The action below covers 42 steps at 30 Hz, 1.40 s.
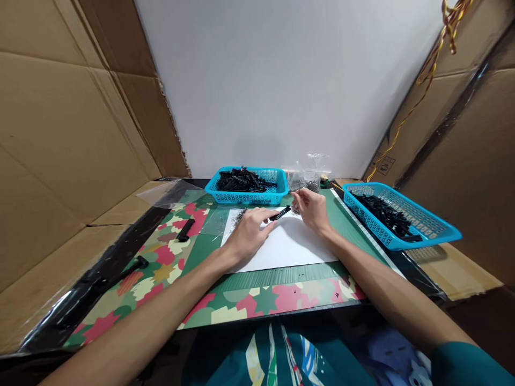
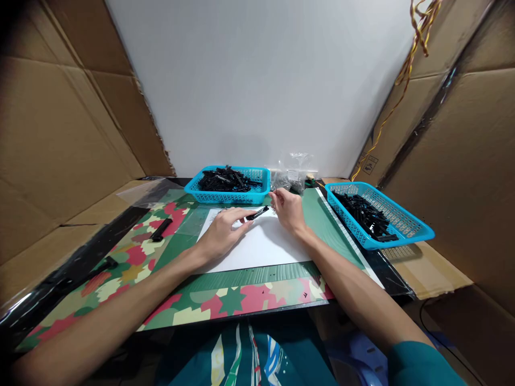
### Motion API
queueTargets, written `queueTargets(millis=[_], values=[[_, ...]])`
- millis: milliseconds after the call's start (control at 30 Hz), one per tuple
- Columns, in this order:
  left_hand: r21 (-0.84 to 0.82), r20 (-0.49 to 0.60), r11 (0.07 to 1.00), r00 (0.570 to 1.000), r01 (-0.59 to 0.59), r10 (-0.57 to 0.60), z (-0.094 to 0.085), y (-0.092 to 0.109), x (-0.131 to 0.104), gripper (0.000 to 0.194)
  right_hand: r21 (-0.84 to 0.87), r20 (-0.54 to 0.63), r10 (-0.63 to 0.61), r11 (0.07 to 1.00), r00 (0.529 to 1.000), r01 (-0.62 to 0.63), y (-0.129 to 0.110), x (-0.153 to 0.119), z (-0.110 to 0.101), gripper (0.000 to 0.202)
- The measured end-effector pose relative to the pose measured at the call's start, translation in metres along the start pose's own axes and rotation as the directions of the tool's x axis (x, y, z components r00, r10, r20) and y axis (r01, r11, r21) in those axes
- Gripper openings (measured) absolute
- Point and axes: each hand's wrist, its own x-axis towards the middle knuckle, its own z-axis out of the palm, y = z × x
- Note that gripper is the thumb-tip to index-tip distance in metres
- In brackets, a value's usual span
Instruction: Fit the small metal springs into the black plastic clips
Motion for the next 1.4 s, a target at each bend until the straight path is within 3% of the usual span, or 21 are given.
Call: queueTargets(millis=[300, 433, 567, 667, 767, 833, 933, 1067, 1167, 1233, 1333, 1400], values=[[0.113, -0.046, 0.993, 0.998, -0.036, 0.042, -0.001, -0.004, 0.0, 0.032, -0.151, 0.114, -0.02, 0.988, 0.993, 0.037, 0.008, -0.002, 0.009, 0.035], [0.124, -0.006, 0.981, 0.988, -0.151, 0.153, -0.008, -0.008, 0.001, 0.035, -0.06, 0.223, 0.054, 0.997, 0.973, -0.041, 0.005, -0.002, 0.011, 0.027], [0.214, 0.111, 0.894, 0.919, -0.393, 0.377, -0.018, -0.007, 0.01, 0.034, 0.015, 0.294, 0.073, 0.997, 0.953, -0.081, 0.005, 0.002, 0.012, 0.032], [0.249, 0.182, 0.821, 0.858, -0.513, 0.481, -0.012, 0.012, 0.028, 0.032, -0.092, 0.318, 0.071, 0.995, 0.945, -0.044, 0.005, 0.007, 0.012, 0.031], [0.222, 0.331, 0.735, 0.758, -0.641, 0.562, 0.014, 0.046, 0.056, 0.025, -0.214, 0.317, 0.097, 0.976, 0.943, -0.029, 0.005, 0.01, 0.015, 0.026], [0.221, 0.356, 0.711, 0.734, -0.668, 0.579, 0.038, 0.071, 0.078, 0.021, -0.233, 0.313, 0.112, 0.972, 0.943, -0.038, 0.004, 0.012, 0.017, 0.025], [0.053, 0.299, 0.763, 0.739, -0.645, 0.604, 0.076, 0.104, 0.108, 0.016, -0.24, 0.339, 0.129, 0.97, 0.932, -0.047, 0.003, 0.014, 0.019, 0.026], [-0.306, 0.156, 0.851, 0.859, -0.427, 0.488, 0.12, 0.135, 0.133, 0.025, -0.157, 0.375, 0.117, 0.986, 0.919, -0.062, 0.004, 0.016, 0.016, 0.031], [-0.393, 0.168, 0.85, 0.882, -0.35, 0.441, 0.144, 0.153, 0.145, 0.026, -0.064, 0.379, 0.078, 0.996, 0.922, -0.058, 0.006, 0.017, 0.016, 0.033], [-0.382, 0.246, 0.853, 0.85, -0.356, 0.465, 0.157, 0.165, 0.154, 0.025, -0.054, 0.378, 0.068, 0.997, 0.923, -0.051, 0.007, 0.016, 0.018, 0.032], [-0.296, 0.426, 0.862, 0.751, -0.412, 0.505, 0.17, 0.186, 0.172, 0.022, -0.053, 0.378, 0.066, 0.997, 0.923, -0.05, 0.006, 0.016, 0.02, 0.033], [-0.204, 0.491, 0.879, 0.732, -0.431, 0.472, 0.178, 0.201, 0.184, 0.022, -0.048, 0.386, 0.05, 0.998, 0.921, -0.035, 0.005, 0.016, 0.021, 0.032]])
